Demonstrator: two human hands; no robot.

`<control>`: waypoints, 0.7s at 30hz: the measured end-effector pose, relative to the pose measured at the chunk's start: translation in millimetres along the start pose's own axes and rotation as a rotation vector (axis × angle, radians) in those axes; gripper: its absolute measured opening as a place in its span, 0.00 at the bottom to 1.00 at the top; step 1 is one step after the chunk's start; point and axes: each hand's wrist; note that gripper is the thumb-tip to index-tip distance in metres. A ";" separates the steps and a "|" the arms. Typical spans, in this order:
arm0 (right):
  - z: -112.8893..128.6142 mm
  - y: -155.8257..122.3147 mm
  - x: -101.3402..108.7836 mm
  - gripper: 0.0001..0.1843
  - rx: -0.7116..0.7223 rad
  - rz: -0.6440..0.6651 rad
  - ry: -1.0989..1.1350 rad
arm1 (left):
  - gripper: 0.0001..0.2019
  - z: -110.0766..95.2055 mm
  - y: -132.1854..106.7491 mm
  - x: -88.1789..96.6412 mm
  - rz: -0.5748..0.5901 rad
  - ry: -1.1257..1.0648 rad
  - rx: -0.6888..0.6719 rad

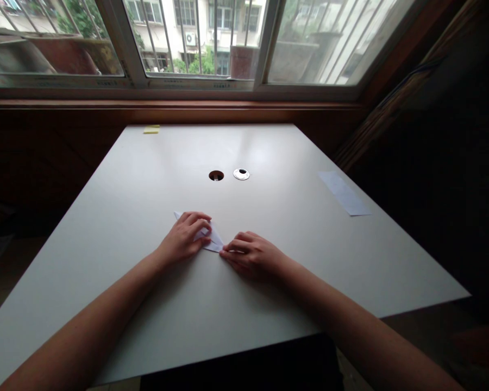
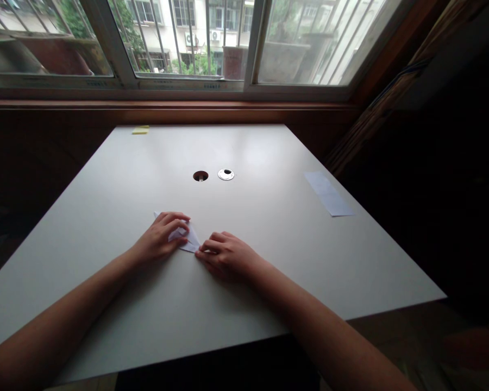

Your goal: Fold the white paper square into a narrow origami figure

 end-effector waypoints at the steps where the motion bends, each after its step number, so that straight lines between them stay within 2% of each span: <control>1: -0.1 0.2 0.3 0.13 -0.001 -0.007 0.000 | 0.10 4.2 -1.0 2.7 -0.024 0.039 0.007; 5: -1.0 0.7 1.9 0.12 -0.001 -0.014 0.000 | 0.18 16.9 -4.9 11.9 -0.030 0.125 0.050; 11: -1.2 0.3 2.8 0.11 -0.009 -0.008 -0.006 | 0.18 23.6 -6.4 15.5 -0.022 0.095 0.046; 15: -1.4 -1.4 2.3 0.11 -0.012 -0.022 0.005 | 0.17 26.3 -5.8 17.4 -0.102 0.009 0.026; 18: -2.7 -2.5 2.7 0.11 -0.019 -0.027 0.001 | 0.17 21.4 -5.1 20.2 -0.156 -0.016 -0.048; 21: -5.4 -3.5 4.1 0.11 -0.013 -0.011 -0.018 | 0.18 9.5 -4.2 21.0 -0.070 0.002 -0.196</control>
Point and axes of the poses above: each hand's wrist, its own y-axis towards the middle knuckle, its own x-axis out of the back of the hand, z = x × y, and after that the axes turned 15 degrees about -y, right-handed
